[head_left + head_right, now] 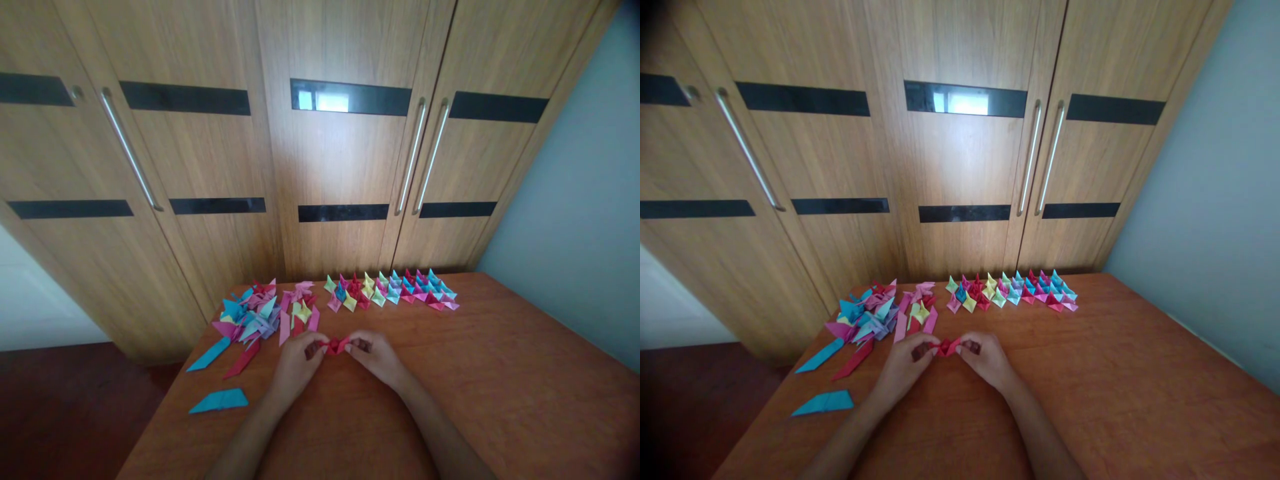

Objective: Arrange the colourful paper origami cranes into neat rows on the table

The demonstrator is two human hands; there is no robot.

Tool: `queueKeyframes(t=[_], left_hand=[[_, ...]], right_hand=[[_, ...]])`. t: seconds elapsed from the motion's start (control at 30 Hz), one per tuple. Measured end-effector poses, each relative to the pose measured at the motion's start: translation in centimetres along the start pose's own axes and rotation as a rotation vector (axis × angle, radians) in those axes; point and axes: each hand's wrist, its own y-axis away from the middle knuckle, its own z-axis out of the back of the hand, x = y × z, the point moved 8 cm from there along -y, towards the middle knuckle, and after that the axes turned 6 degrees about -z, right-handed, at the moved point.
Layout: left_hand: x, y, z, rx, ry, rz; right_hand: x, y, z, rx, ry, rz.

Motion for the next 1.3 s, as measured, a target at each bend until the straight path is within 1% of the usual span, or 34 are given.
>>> queueKeyframes(t=[0.07, 0.17, 0.23, 0.3, 0.4, 0.5, 0.57, 0.63, 0.73, 0.83, 0.93, 1.07, 1.3], left_hand=[[0.3, 0.1, 0.0, -0.024, 0.009, 0.001], [1.3, 0.4, 0.5, -0.116, 0.027, 0.073], [1.7, 0.7, 0.6, -0.166, 0.059, 0.121], [1.7, 1.0, 0.3, -0.178, 0.097, 0.132], [1.3, 1.2, -0.3, -0.174, 0.127, 0.123], [1.1, 1.3, -1.2, -0.146, 0.145, 0.102], [1.2, 1.3, -1.5, -0.134, 0.151, 0.097], [1.3, 1.3, -1.6, -0.134, 0.15, 0.102], [1.3, 1.2, -1.6, -0.118, 0.145, 0.1], [1.0, 1.2, -1.5, -0.111, 0.132, 0.089], [1.0, 1.2, -1.4, -0.116, 0.118, 0.082], [1.1, 1.2, -1.5, -0.097, 0.098, 0.07], [1.0, 1.2, -1.8, -0.07, 0.097, 0.059]], right_hand=[[0.1, 0.1, 0.2, -0.021, 0.054, 0.01], [0.3, 0.2, 1.0, -0.079, 0.115, 0.027], [0.1, 0.2, 2.0, -0.142, 0.134, 0.022], [-0.4, 0.1, 3.6, -0.226, 0.141, -0.003], [-2.2, 0.1, 7.5, -0.408, 0.131, -0.084], [-4.9, 1.0, 12.6, -0.65, 0.164, -0.219], [-6.7, 1.9, 15.8, -0.766, 0.258, -0.317], [-8.3, 2.8, 18.2, -0.799, 0.398, -0.419], [-10.3, 3.9, 20.6, -0.77, 0.612, -0.592], [-11.5, 4.6, 21.2, -0.687, 0.748, -0.749], [-11.8, 4.3, 20.6, -0.589, 0.819, -0.829], [-11.3, 3.4, 19.9, -0.54, 0.863, -0.869], [-10.7, 2.3, 19.1, -0.532, 0.918, -0.865]])
